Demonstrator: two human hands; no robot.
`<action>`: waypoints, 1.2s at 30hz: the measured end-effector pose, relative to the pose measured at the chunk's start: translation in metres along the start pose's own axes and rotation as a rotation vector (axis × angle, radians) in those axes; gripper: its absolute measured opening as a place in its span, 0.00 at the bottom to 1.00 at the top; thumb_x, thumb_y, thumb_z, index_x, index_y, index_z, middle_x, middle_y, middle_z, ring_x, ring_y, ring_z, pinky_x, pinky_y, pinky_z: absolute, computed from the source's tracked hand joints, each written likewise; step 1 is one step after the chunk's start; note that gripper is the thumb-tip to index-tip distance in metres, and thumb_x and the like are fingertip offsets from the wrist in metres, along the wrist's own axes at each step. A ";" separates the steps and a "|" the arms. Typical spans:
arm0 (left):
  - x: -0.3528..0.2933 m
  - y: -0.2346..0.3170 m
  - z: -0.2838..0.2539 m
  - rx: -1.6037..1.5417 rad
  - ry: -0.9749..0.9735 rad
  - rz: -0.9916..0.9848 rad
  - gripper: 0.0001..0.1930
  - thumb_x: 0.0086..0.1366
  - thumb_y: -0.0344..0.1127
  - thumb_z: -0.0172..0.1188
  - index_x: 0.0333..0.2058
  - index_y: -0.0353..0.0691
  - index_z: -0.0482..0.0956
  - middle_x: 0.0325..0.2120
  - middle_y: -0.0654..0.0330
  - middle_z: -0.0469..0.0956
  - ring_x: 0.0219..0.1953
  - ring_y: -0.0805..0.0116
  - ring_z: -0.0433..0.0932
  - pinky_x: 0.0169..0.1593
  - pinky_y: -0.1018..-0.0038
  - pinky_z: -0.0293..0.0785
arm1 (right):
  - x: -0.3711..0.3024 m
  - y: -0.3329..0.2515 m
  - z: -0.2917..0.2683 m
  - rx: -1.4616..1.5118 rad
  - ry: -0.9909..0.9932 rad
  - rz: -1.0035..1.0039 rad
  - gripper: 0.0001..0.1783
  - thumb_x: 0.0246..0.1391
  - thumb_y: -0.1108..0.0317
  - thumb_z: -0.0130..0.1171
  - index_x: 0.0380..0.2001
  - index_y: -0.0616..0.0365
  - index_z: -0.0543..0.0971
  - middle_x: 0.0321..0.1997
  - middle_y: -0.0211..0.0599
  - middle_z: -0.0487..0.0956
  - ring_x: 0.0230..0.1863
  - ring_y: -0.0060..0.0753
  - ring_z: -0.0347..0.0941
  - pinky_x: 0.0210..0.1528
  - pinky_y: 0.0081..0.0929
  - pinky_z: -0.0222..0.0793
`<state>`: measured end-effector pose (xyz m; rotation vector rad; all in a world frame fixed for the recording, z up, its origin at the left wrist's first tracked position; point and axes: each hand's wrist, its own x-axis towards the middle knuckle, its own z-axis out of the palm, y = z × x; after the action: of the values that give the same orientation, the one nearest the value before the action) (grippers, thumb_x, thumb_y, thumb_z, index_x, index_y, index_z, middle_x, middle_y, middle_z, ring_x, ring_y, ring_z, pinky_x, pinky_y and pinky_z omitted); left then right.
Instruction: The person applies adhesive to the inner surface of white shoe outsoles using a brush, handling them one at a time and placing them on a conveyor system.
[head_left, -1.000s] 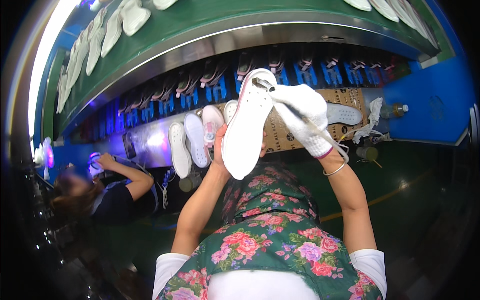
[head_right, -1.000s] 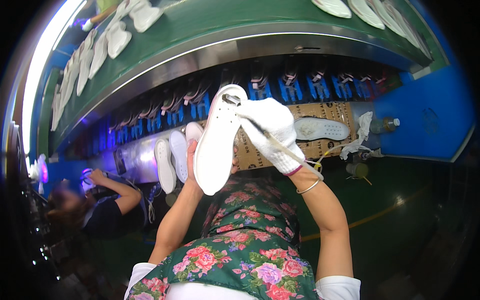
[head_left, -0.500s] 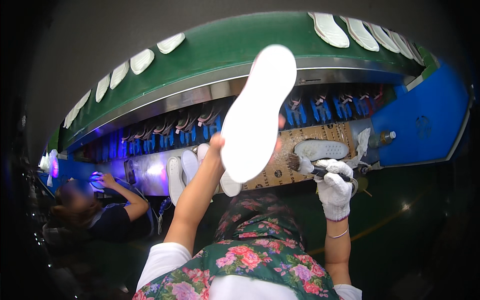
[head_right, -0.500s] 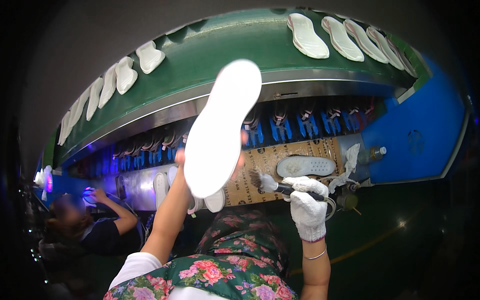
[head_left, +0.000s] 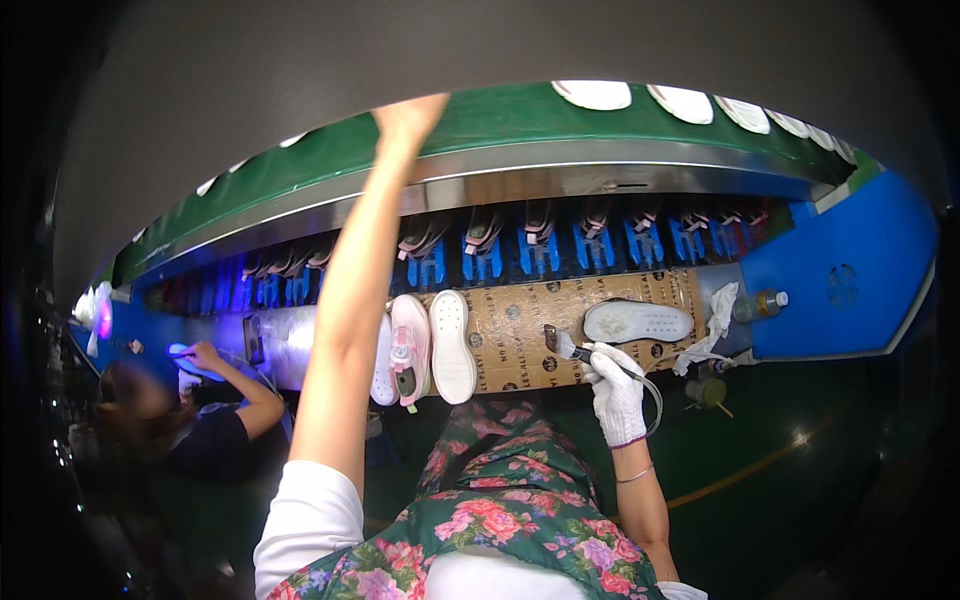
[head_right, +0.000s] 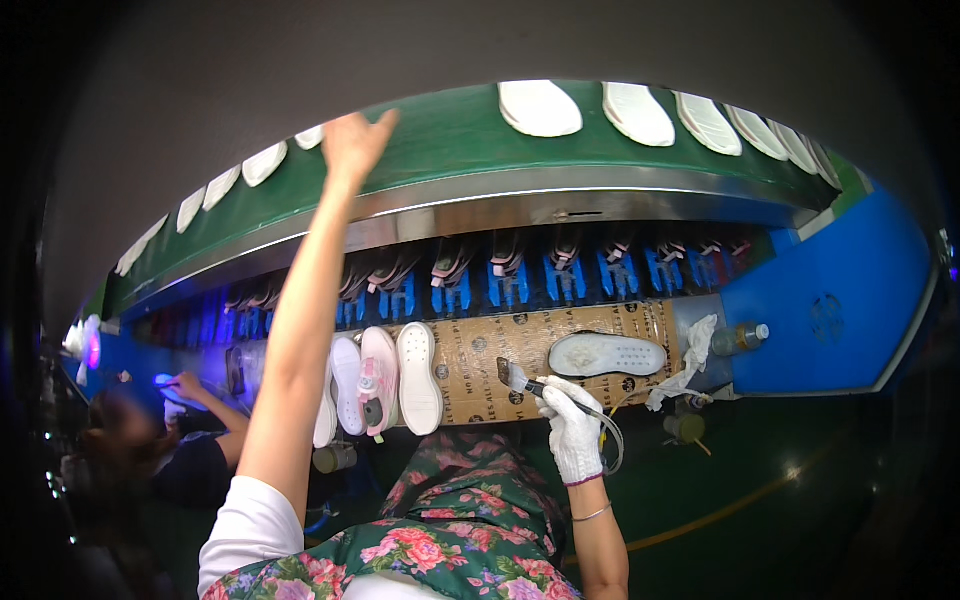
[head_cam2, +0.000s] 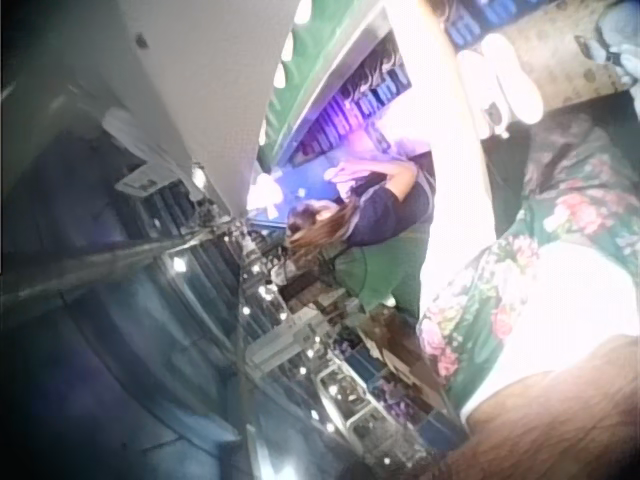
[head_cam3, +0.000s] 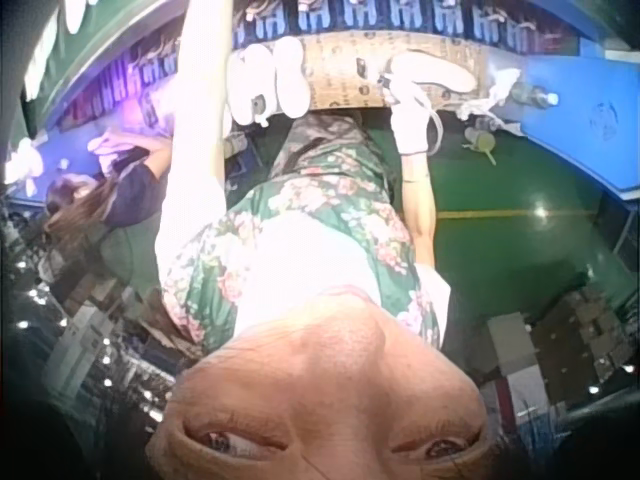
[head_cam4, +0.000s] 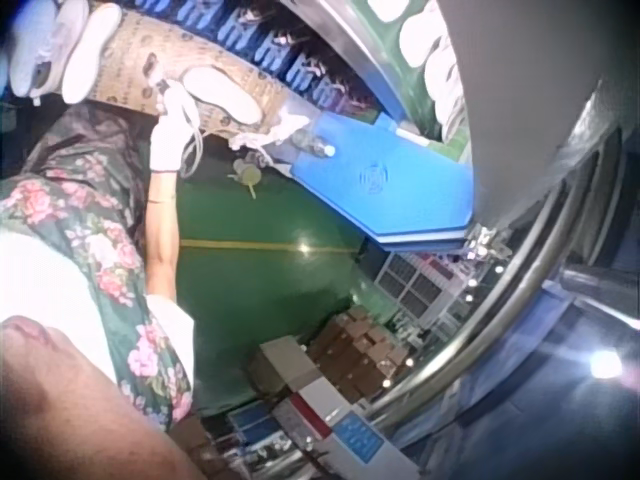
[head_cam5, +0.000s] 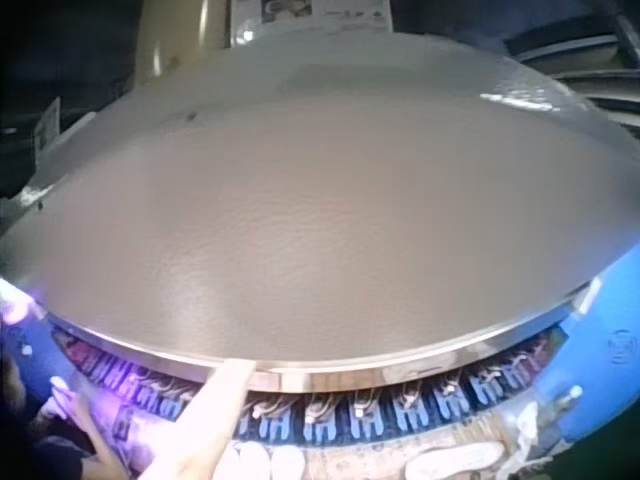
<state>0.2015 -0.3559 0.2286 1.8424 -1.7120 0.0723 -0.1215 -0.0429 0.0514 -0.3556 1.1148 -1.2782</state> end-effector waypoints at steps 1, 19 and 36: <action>0.011 -0.046 -0.001 0.114 0.120 -0.027 0.27 0.56 0.48 0.70 0.51 0.38 0.82 0.48 0.42 0.82 0.49 0.42 0.81 0.54 0.55 0.76 | 0.000 0.004 0.005 -0.005 -0.020 0.020 0.12 0.55 0.79 0.65 0.44 0.68 0.83 0.42 0.48 0.86 0.33 0.30 0.81 0.35 0.20 0.75; -0.284 -0.137 -0.144 -1.110 0.443 -0.534 0.15 0.75 0.40 0.48 0.49 0.36 0.75 0.40 0.58 0.79 0.42 0.68 0.80 0.48 0.72 0.77 | -0.018 -0.063 0.112 0.017 -0.469 -0.075 0.11 0.51 0.83 0.64 0.39 0.67 0.83 0.48 0.53 0.84 0.46 0.37 0.83 0.44 0.28 0.83; -0.431 -0.008 -0.043 -2.608 -0.807 -0.967 0.60 0.58 0.88 0.24 0.68 0.37 0.63 0.50 0.38 0.77 0.54 0.32 0.77 0.60 0.43 0.71 | -0.037 -0.035 0.165 -0.782 -0.760 -0.617 0.10 0.49 0.76 0.72 0.37 0.61 0.88 0.36 0.40 0.86 0.36 0.31 0.83 0.39 0.27 0.77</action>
<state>0.1553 0.0450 0.0722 0.0788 0.1019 -2.1126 -0.0033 -0.0790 0.1720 -1.7200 0.7993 -0.9944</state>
